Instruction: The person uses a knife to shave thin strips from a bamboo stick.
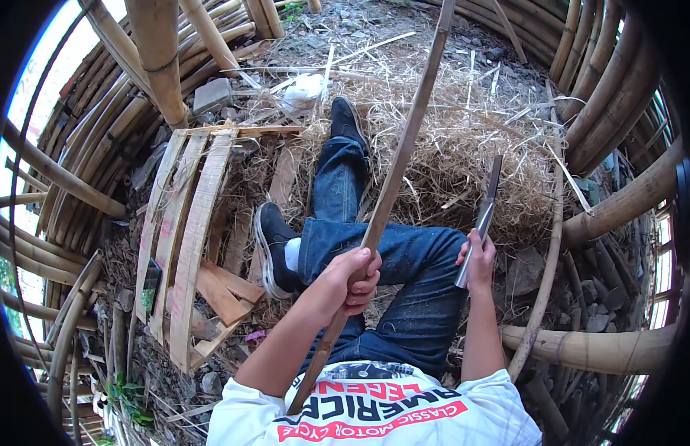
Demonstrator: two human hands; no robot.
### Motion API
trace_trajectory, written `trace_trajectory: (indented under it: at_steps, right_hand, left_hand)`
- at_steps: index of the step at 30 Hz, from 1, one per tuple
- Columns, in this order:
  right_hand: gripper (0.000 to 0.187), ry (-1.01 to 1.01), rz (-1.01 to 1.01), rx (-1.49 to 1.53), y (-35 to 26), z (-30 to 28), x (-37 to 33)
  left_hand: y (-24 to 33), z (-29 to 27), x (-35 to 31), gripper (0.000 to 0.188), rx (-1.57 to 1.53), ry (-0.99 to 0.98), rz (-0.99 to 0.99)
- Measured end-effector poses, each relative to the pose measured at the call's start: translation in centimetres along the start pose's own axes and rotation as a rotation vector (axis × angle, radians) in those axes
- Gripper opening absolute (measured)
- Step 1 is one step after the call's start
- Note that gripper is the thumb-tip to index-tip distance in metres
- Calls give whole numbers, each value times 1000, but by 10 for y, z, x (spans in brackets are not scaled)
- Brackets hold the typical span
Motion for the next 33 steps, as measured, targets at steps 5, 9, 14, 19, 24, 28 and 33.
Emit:
trace_trajectory:
  at_steps: [5, 9, 14, 19, 24, 28, 33]
  right_hand:
    - [31, -80, -180, 73, -17, 8, -29]
    - [8, -200, -297, -14, -53, 28, -64]
    - [19, -355, -501, -435, -90, 43, -82]
    - [21, -405, -529, -610, -119, 61, -97]
    - [21, -437, -582, -667, -121, 65, -99]
    - [21, -411, -615, -700, -120, 64, -98]
    - [22, -432, -589, -711, -122, 64, -99]
  left_hand:
    - [-13, 11, -5, 36, -158, -128, -99]
    - [-18, 17, -9, 30, -155, -230, -59]
    - [-23, 26, -15, 18, -41, -165, -1]
    - [-23, 28, -16, 18, 139, -33, 86]
    - [-19, 29, -21, 20, 338, 21, 127]
    - [-26, 31, -24, 24, 360, 18, 156]
    - [-34, 32, -30, 34, 278, -30, 132]
Point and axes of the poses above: each hand's wrist, its own x-axis towards the middle knuckle, its own z-axis out of the palm, y = z × x, the point moved 5 cm from there along x, towards the middle knuckle, and after that the axes turned 2 degrees about -z, right-handed, at the moved point
